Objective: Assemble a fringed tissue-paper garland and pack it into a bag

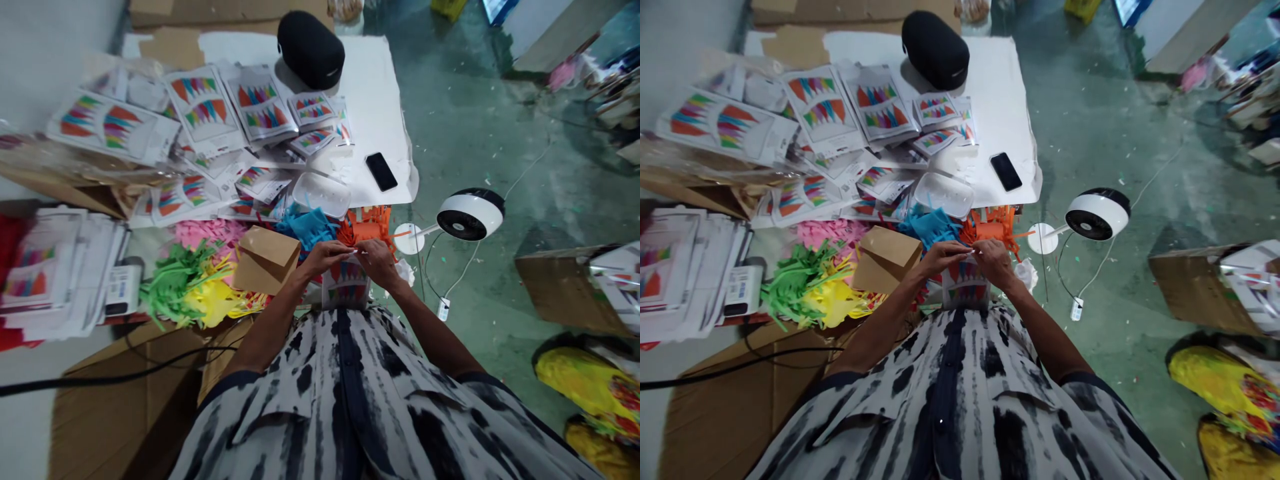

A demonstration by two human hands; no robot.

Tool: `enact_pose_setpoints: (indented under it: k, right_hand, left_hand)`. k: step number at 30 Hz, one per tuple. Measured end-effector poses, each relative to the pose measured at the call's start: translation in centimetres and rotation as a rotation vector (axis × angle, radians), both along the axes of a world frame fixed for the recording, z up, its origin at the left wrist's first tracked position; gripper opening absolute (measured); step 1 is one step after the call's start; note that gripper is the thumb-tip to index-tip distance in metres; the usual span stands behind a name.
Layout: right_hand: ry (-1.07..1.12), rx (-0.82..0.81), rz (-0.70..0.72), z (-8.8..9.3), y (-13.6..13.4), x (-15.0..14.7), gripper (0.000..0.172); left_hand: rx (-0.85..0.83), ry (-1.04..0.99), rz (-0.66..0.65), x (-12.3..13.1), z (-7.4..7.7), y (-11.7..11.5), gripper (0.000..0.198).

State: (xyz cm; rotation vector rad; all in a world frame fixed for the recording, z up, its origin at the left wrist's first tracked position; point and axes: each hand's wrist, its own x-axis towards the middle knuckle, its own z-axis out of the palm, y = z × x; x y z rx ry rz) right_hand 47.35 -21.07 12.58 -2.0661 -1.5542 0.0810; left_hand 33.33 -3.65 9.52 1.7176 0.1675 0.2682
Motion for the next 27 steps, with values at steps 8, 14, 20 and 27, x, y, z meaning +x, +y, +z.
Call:
enact_pose_setpoints:
  k: [8,14,20,27]
  right_hand:
    - [0.052,0.030,-0.126,-0.6,-0.2,-0.7,0.013]
    - [0.188,0.076,-0.180,-1.2,-0.6,-0.7,0.014]
    - [0.095,0.052,-0.084,-1.4,-0.9,0.2,0.021]
    - [0.013,-0.033,0.074,-0.6,-1.7,1.8,0.021]
  left_hand:
    - [-0.036,0.015,0.002,0.0,0.2,-0.1,0.033]
    - [-0.062,0.105,0.045,-0.1,0.5,-0.2,0.043]
    - [-0.070,0.112,0.061,-0.1,0.9,-0.4,0.035]
    - [-0.029,0.066,0.015,-0.4,0.6,0.2,0.031]
